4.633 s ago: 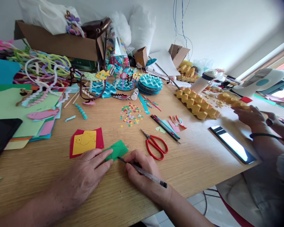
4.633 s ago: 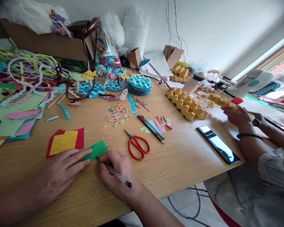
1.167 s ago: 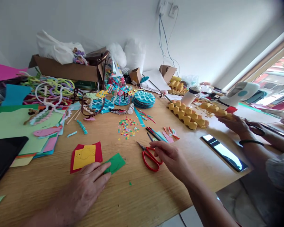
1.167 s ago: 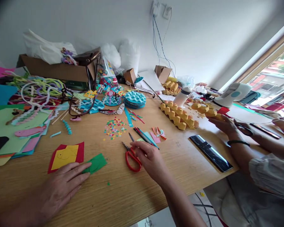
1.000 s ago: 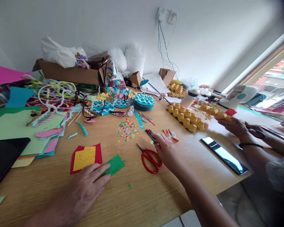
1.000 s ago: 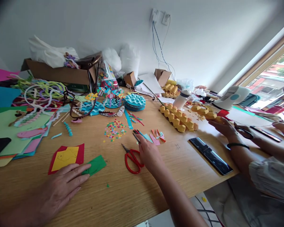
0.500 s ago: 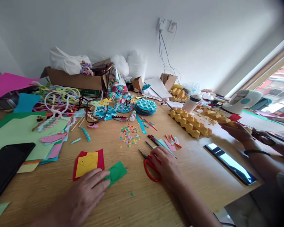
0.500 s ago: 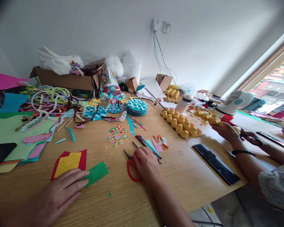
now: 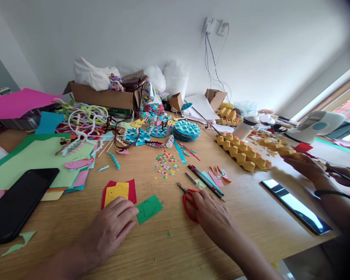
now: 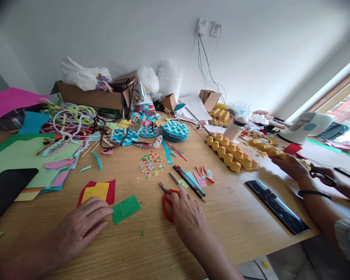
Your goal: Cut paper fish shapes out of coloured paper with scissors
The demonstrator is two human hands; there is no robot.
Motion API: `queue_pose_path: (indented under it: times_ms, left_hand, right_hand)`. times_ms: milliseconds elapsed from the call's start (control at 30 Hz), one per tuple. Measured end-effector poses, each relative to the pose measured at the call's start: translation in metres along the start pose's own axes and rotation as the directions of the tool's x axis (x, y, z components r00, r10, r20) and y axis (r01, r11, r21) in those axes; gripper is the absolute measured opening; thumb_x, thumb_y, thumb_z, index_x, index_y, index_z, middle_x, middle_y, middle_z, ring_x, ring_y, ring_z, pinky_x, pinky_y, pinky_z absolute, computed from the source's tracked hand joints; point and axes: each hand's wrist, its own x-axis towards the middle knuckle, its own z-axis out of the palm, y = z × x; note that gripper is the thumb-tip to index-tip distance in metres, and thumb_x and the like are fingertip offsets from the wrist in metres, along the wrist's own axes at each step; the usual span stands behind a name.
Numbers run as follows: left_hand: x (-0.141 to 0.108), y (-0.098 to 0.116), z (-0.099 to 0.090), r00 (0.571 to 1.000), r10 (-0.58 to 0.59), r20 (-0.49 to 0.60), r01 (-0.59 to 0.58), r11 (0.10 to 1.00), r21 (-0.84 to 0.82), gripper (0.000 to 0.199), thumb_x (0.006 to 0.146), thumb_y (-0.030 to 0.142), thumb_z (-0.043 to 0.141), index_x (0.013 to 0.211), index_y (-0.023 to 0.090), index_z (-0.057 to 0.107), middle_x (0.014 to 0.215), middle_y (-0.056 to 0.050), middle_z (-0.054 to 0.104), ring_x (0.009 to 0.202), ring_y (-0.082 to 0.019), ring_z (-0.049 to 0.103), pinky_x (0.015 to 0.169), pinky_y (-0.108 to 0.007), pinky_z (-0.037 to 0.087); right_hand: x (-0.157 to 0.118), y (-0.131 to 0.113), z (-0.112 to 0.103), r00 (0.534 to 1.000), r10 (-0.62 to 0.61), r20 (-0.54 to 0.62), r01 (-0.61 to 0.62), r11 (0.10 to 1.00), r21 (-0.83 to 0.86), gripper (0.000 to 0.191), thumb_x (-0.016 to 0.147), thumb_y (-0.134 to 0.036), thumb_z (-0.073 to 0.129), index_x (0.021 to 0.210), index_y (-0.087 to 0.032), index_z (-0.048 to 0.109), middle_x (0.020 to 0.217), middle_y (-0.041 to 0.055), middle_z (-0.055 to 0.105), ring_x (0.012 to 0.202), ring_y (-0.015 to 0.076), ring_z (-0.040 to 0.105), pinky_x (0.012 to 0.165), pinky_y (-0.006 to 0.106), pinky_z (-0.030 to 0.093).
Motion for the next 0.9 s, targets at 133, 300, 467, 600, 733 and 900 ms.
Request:
queue_pose_path:
  times_ms: [133, 300, 467, 600, 733, 900]
  left_hand:
    - [0.001, -0.001, 0.000, 1.000, 0.000, -0.006, -0.001, 0.996, -0.089, 0.022, 0.090, 0.008, 0.041, 0.094, 0.020, 0.060, 0.084, -0.003, 0.064, 0.079, -0.016, 0.058, 0.072, -0.026, 0.050]
    - [0.003, -0.005, -0.004, 0.995, 0.010, -0.098, -0.024, 0.989, -0.149, 0.023, 0.087, 0.006, 0.043, 0.096, 0.020, 0.059, 0.081, -0.003, 0.065, 0.076, -0.015, 0.061, 0.068, -0.024, 0.051]
    - [0.004, -0.007, -0.009, 0.992, -0.026, -0.127, 0.009, 0.991, -0.135, 0.024, 0.085, 0.005, 0.047, 0.098, 0.022, 0.057, 0.083, -0.001, 0.066, 0.078, -0.013, 0.064, 0.071, -0.021, 0.051]
    - [0.005, -0.009, -0.009, 0.995, -0.029, -0.098, 0.015, 0.990, -0.139, 0.024, 0.086, 0.005, 0.045, 0.098, 0.022, 0.056, 0.082, 0.000, 0.066, 0.076, -0.012, 0.064, 0.069, -0.019, 0.051]
    - [0.005, -0.010, -0.006, 0.997, -0.068, -0.046, 0.060, 0.986, -0.157, 0.022, 0.088, 0.007, 0.042, 0.095, 0.022, 0.057, 0.082, -0.001, 0.065, 0.075, -0.013, 0.063, 0.068, -0.021, 0.050]
    - [-0.001, -0.006, 0.002, 0.987, -0.133, 0.090, 0.137, 0.990, -0.036, 0.027, 0.081, 0.017, 0.058, 0.107, 0.024, 0.058, 0.100, -0.004, 0.064, 0.093, -0.021, 0.059, 0.081, -0.033, 0.050]
  right_hand:
    - [0.004, 0.000, 0.004, 0.999, 0.034, 0.016, -0.034, 0.999, 0.040, 0.021, 0.092, -0.014, 0.040, 0.094, -0.015, 0.060, 0.090, 0.0132, 0.066, 0.080, 0.0253, 0.065, 0.066, 0.031, 0.042]
    - [0.007, -0.002, 0.001, 0.993, 0.114, -0.039, -0.104, 0.974, 0.199, 0.022, 0.080, -0.004, 0.048, 0.099, -0.011, 0.058, 0.099, 0.0146, 0.064, 0.088, 0.0241, 0.063, 0.070, 0.027, 0.041]
    - [0.010, -0.017, -0.026, 0.995, 0.036, -0.090, -0.007, 0.952, 0.306, 0.011, 0.080, -0.008, 0.050, 0.081, -0.015, 0.059, 0.083, 0.0086, 0.066, 0.078, 0.0202, 0.061, 0.062, 0.025, 0.034]
    - [0.028, -0.041, -0.043, 0.977, -0.181, -0.111, 0.209, 0.912, 0.354, 0.011, 0.087, -0.018, 0.047, 0.084, -0.016, 0.058, 0.076, 0.0069, 0.066, 0.064, 0.0162, 0.056, 0.054, 0.025, 0.027]
    - [0.053, -0.062, -0.044, 0.906, -0.422, -0.042, 0.403, 0.826, 0.395, 0.017, 0.083, -0.015, 0.050, 0.098, -0.015, 0.057, 0.087, 0.0080, 0.066, 0.070, 0.0162, 0.056, 0.055, 0.023, 0.027]
    - [0.067, -0.067, -0.032, 0.858, -0.513, 0.007, 0.464, 0.782, 0.416, 0.027, 0.072, -0.014, 0.059, 0.100, -0.015, 0.057, 0.089, 0.0066, 0.065, 0.072, 0.0162, 0.055, 0.055, 0.022, 0.030]
